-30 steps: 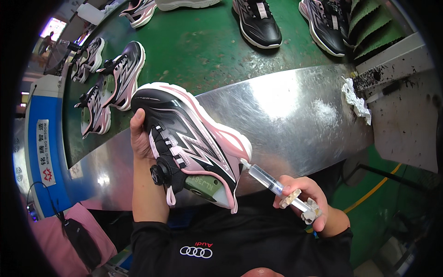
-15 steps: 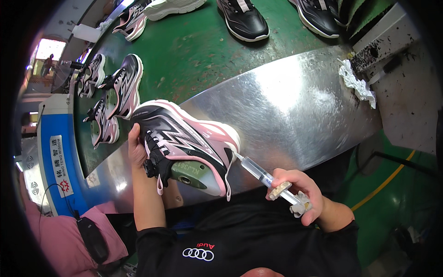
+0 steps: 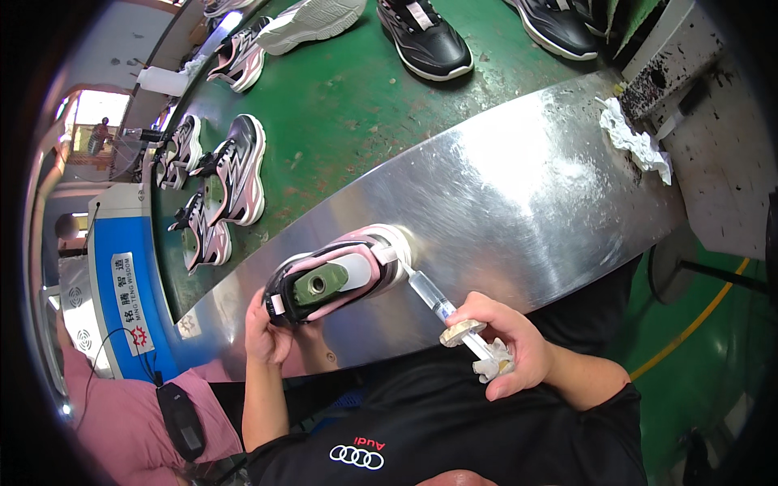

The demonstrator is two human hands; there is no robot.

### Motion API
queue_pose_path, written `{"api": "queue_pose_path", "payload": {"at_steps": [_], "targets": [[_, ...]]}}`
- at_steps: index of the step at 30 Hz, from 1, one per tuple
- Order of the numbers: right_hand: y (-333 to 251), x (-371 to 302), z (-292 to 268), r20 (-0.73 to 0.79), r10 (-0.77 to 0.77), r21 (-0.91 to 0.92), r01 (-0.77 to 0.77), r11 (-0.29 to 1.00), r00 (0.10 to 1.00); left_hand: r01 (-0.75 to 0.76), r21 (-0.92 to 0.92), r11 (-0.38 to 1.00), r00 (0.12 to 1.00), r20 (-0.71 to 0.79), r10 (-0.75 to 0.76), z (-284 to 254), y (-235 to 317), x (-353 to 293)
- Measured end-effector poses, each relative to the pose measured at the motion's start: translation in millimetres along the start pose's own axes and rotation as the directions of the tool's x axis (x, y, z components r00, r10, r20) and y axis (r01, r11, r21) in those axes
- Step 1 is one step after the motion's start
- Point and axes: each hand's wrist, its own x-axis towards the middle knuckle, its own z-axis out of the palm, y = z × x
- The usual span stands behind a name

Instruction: The person applies adhesive along the soles of sneakers using a syringe, picking up and rotating the shoes by hand.

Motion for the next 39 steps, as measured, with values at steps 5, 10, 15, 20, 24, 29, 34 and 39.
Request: {"api": "queue_pose_path", "payload": {"at_steps": [5,10,15,20,24,29,34,39], "targets": [[-3,3,6,0.006,0.005,-0.105,-0.004,0.994,1.000,0.036,-0.017,0.999,0.999,0.008,-0.035,-1,-3,-23],[-3,4,9,-0.002,0.009,-0.144,-0.009,0.990,1.000,0.133,-0.020,0.991,0.991,0.006,-0.133,-1,-5,-40],[-7,2,17,-0.017,0.027,-0.168,-0.029,0.985,0.999,0.206,-0.025,0.978,0.977,0.063,-0.204,-1,-6,-55],[-11,0,23,-0.014,0.064,-0.162,-0.065,0.985,0.998,0.266,-0.092,0.960,0.962,0.094,-0.258,3,-16,-72],[-15,3,25,0.012,0.042,-0.172,-0.039,0.984,0.999,0.359,-0.188,0.914,0.923,0.215,-0.318,12,-27,-79],[-31,8,34,0.003,0.052,-0.029,-0.052,0.998,0.999,0.449,-0.289,0.845,0.874,0.337,-0.350,40,-33,-86],[-52,19,36,0.048,0.141,-0.086,-0.137,0.987,0.989,0.590,-0.356,0.725,0.781,0.480,-0.400,57,-45,-80],[-78,21,42,0.074,0.290,-0.070,-0.285,0.956,0.954,0.683,-0.359,0.636,0.698,0.578,-0.423,63,-53,-75]]}}
